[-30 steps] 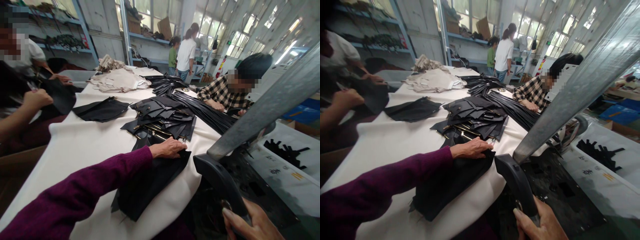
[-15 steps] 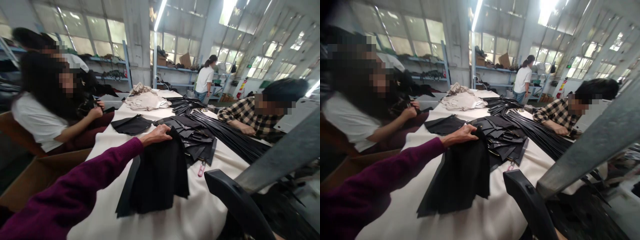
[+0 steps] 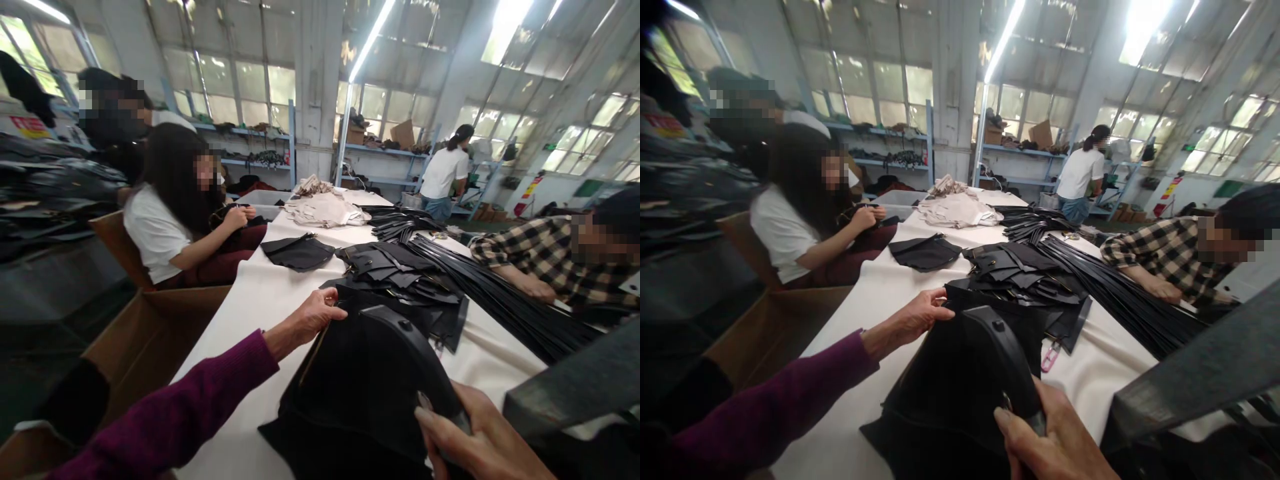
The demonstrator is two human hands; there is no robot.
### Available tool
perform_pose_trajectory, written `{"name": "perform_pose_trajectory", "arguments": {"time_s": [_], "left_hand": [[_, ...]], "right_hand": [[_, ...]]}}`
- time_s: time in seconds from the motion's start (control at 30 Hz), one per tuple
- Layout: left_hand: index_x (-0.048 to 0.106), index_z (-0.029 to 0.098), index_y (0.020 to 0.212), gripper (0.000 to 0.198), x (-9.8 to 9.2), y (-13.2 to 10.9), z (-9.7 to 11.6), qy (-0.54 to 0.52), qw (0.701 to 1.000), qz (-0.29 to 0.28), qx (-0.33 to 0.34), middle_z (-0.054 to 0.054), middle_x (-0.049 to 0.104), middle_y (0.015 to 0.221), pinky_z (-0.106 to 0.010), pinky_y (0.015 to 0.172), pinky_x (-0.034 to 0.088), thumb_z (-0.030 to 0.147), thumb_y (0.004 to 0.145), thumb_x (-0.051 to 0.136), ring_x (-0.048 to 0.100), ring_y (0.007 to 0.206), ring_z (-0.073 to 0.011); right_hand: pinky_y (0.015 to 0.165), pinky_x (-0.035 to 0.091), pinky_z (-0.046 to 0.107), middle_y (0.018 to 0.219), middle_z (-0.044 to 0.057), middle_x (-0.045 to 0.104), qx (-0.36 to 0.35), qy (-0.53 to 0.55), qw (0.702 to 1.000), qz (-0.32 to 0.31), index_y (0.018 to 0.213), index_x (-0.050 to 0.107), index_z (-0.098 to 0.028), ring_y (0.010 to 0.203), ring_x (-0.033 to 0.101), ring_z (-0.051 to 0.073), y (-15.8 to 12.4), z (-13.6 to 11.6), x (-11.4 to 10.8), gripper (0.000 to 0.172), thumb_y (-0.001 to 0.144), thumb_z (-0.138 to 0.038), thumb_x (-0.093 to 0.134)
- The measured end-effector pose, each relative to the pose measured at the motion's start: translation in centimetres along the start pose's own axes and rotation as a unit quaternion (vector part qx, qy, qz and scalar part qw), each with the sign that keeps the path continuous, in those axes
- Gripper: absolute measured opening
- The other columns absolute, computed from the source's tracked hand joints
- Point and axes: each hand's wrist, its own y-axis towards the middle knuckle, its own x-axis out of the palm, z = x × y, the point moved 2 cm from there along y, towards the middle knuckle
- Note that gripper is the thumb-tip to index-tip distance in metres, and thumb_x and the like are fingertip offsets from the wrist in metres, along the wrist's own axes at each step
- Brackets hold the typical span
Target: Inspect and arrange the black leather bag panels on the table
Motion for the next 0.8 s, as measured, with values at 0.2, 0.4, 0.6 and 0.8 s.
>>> {"name": "perform_pose_trajectory", "arguments": {"time_s": [0.2, 0.4, 0.6, 0.8], "left_hand": [[0.070, 0.011, 0.085, 0.026, 0.9, -2.5, -1.0, -0.040, 0.996, -0.078, 0.009, -0.004, 0.066, 0.070, -0.027, 0.063, 0.045, 0.013, 0.060, 0.064, 0.060, 0.064, -0.0166], [0.069, 0.012, 0.094, 0.032, 0.6, -2.4, -2.0, -0.092, 0.993, -0.052, 0.050, -0.004, 0.067, 0.075, -0.027, 0.068, 0.046, 0.016, 0.062, 0.067, 0.062, 0.067, -0.0170], [0.069, 0.012, 0.094, 0.030, 0.9, -2.9, -3.3, -0.083, 0.993, -0.070, 0.042, -0.004, 0.066, 0.072, -0.027, 0.063, 0.046, 0.021, 0.066, 0.067, 0.060, 0.063, -0.0164], [0.068, 0.012, 0.091, 0.035, -1.8, -1.6, -4.7, -0.116, 0.993, 0.016, -0.006, -0.003, 0.066, 0.071, -0.024, 0.058, 0.046, 0.016, 0.056, 0.071, 0.060, 0.059, -0.0139]], "right_hand": [[0.053, 0.043, 0.024, 0.048, -0.002, 0.059, -0.070, 0.049, 0.996, 0.009, 0.066, 0.052, -0.018, 0.049, 0.056, 0.014, 3.0, -1.5, 0.9, 0.033, 0.087, -0.042, 0.047], [0.052, 0.044, 0.024, 0.048, -0.002, 0.059, -0.049, 0.038, 0.998, -0.007, 0.067, 0.052, -0.017, 0.048, 0.058, 0.014, 2.2, -1.5, 1.5, 0.031, 0.088, -0.040, 0.047], [0.055, 0.042, 0.024, 0.046, -0.002, 0.059, -0.060, 0.012, 0.998, 0.029, 0.062, 0.052, -0.018, 0.049, 0.058, 0.014, 3.4, -1.7, 0.9, 0.033, 0.088, -0.038, 0.047], [0.055, 0.040, 0.026, 0.049, 0.001, 0.061, -0.012, -0.026, 0.997, 0.068, 0.057, 0.053, -0.020, 0.053, 0.057, 0.016, 1.6, -0.8, -2.5, 0.043, 0.087, -0.050, 0.042]]}}
